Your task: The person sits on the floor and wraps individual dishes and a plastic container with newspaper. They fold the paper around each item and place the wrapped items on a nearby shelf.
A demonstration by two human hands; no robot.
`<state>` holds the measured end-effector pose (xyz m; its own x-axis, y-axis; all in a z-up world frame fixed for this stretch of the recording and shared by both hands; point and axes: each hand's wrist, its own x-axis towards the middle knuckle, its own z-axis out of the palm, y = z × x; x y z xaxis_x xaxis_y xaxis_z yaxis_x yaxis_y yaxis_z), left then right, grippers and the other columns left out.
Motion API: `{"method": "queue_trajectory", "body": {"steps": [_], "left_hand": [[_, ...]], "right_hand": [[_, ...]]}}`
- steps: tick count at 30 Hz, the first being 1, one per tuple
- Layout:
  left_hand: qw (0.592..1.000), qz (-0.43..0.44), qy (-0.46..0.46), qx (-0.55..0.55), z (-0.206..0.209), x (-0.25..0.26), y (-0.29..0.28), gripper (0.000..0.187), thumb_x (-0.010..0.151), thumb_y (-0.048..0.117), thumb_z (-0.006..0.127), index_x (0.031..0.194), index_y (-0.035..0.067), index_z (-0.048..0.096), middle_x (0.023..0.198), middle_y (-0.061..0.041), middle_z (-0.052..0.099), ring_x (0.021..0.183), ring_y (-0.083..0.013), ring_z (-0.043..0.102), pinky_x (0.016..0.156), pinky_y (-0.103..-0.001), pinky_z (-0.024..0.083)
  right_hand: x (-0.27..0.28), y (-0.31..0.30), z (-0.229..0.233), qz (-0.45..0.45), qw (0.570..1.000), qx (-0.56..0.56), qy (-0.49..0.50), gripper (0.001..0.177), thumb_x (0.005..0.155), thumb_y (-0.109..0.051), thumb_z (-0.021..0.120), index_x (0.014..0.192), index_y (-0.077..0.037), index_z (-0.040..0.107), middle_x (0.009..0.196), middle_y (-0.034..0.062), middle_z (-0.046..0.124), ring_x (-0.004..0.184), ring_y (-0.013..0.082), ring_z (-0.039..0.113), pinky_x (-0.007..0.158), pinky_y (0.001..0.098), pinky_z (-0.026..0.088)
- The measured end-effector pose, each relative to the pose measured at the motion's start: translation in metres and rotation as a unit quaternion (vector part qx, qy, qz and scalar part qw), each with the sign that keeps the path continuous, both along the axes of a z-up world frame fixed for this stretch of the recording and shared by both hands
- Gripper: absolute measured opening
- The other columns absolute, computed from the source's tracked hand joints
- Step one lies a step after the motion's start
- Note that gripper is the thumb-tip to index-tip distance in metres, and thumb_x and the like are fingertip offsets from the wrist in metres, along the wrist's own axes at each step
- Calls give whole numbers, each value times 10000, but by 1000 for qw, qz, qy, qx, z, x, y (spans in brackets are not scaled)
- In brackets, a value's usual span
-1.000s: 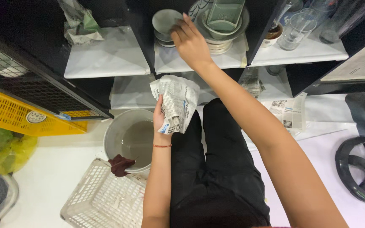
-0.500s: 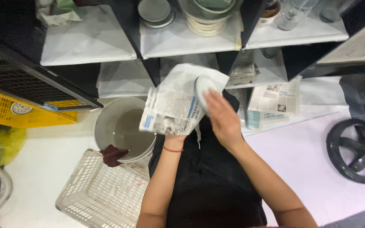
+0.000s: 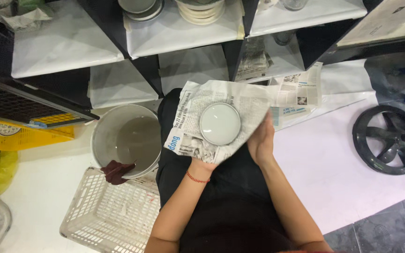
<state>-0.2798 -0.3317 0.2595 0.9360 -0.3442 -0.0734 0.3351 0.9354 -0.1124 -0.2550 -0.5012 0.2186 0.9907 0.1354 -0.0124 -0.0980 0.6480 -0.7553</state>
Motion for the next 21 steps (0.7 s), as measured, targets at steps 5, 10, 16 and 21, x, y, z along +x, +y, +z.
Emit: {"method": "queue_trajectory", "body": {"steps": [5,10,16,21], "left_hand": [[999,-18,-40,17,7,-5,-14,687,1066,563,361,1566,91,380,1599,-154,407,1467,-346,407,1198,-553,375],[993,10,-84,78,-4,-8,-16,694,1070,560,366,1593,106,317,1632,-142,353,1497,-343,360,1222,-537,352],[990,17,-101,95,-16,-15,-14,711,1076,556,372,1625,123,241,1671,-126,288,1533,-340,303,1250,-517,325],[979,32,-134,151,-17,-15,-23,734,1081,552,377,1652,138,178,1703,-114,233,1564,-338,256,1274,-500,302]], "right_hand": [[-12,4,-12,67,981,165,79,780,1021,-568,461,1595,-60,317,1611,144,398,1472,318,395,1207,491,336],[1,-8,-6,33,978,129,161,584,1046,-406,504,1476,-14,454,1459,163,550,1329,293,548,1122,451,450],[-9,-25,28,-28,990,-4,135,448,1034,-158,609,1442,4,520,1389,168,585,1207,245,644,1022,415,539],[-36,-11,95,-30,795,-549,-258,404,1034,-273,597,1434,-224,569,1552,236,438,1437,366,415,1179,551,379]]}}
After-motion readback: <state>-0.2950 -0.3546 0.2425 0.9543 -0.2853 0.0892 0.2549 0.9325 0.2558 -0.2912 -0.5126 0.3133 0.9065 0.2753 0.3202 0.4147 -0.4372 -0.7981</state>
